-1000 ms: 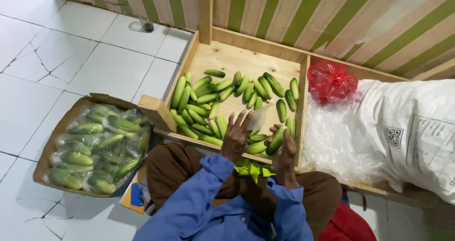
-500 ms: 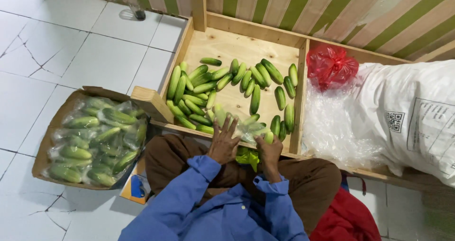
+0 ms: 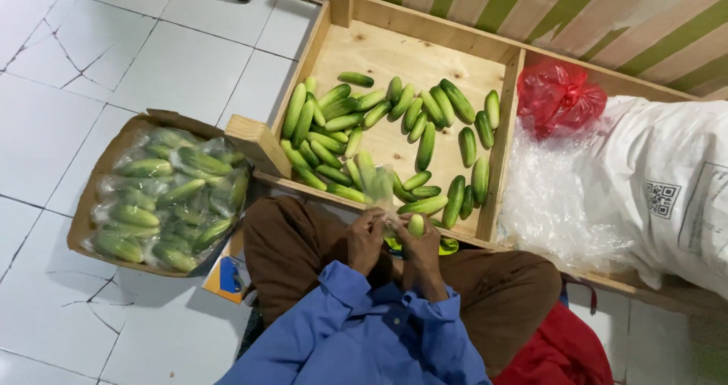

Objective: Bagging cucumbers from a wooden crate into plastic bags while sitting on the floor

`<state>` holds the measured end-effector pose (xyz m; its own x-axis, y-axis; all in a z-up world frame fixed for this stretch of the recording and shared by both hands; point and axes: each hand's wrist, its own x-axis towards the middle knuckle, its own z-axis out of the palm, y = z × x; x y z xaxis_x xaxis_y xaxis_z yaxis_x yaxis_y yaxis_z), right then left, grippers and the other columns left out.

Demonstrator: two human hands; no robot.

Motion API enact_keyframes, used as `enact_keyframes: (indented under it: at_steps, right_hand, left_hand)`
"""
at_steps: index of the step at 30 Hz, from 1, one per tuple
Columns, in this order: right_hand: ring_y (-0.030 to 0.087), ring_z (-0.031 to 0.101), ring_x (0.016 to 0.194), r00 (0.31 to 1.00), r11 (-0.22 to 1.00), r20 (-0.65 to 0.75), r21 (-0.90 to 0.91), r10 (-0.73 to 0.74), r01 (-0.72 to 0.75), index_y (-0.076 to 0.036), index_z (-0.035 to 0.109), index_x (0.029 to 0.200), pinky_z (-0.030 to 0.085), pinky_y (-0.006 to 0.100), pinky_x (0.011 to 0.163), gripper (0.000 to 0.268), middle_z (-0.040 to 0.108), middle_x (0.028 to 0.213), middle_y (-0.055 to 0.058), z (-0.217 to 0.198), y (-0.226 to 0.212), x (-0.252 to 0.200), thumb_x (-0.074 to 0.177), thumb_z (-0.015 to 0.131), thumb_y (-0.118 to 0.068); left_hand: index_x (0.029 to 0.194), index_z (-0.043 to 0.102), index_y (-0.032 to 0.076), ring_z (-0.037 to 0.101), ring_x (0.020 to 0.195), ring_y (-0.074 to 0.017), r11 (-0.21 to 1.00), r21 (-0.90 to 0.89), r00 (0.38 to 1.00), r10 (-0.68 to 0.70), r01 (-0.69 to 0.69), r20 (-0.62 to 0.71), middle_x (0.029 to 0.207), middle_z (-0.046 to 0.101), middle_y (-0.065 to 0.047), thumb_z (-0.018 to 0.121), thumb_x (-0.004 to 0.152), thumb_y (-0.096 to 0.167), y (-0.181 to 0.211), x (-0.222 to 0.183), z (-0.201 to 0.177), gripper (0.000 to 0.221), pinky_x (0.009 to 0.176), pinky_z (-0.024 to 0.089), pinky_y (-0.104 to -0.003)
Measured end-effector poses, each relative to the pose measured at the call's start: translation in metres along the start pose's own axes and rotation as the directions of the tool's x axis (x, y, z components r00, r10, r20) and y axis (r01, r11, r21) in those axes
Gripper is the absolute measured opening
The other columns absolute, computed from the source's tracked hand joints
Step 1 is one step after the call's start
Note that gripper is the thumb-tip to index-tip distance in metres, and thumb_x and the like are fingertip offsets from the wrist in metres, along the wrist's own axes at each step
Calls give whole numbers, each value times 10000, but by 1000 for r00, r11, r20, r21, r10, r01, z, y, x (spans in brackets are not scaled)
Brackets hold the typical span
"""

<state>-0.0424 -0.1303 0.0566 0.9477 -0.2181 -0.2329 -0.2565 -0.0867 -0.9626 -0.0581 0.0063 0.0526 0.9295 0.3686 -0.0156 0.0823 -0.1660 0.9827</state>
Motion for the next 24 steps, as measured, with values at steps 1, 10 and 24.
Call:
enact_keyframes:
  at_steps: [1, 10, 24]
  right_hand:
    - [144, 674, 597, 1000, 1000, 5, 0, -1, 1, -51, 779, 979, 620, 288, 540, 371, 732, 745, 107, 0, 10, 6, 653, 950, -101]
    - [257, 741, 688, 836, 792, -128, -422, -533, 440, -201, 760, 1035, 588, 354, 649, 268, 747, 738, 74, 1, -15, -25, 788, 838, -134]
    - [411, 642, 1096, 913, 956, 351, -125, -207, 265, 2, 603, 1336, 467, 523, 1006, 426, 660, 1158, 283, -13, -58, -70, 977, 603, -228]
  left_hand:
    - [975, 789, 128, 767, 881, -319, 1000, 1, 1000, 0, 0, -5, 864, 794, -123, 732, 914, 145, -4, 1, -1, 85, 758, 603, -418]
    - [1415, 487, 44, 739, 942, -383, 987, 110, 988, -128, 118, 89, 983, 704, -263, 739, 909, 180, 48, -23, -18, 581, 831, 636, -480]
    - [1378, 565, -2, 759, 873, -386, 940, -194, 955, -294, 281, -44, 989, 713, -377, 414, 1027, 208, 16, -14, -2, 436, 697, 652, -417]
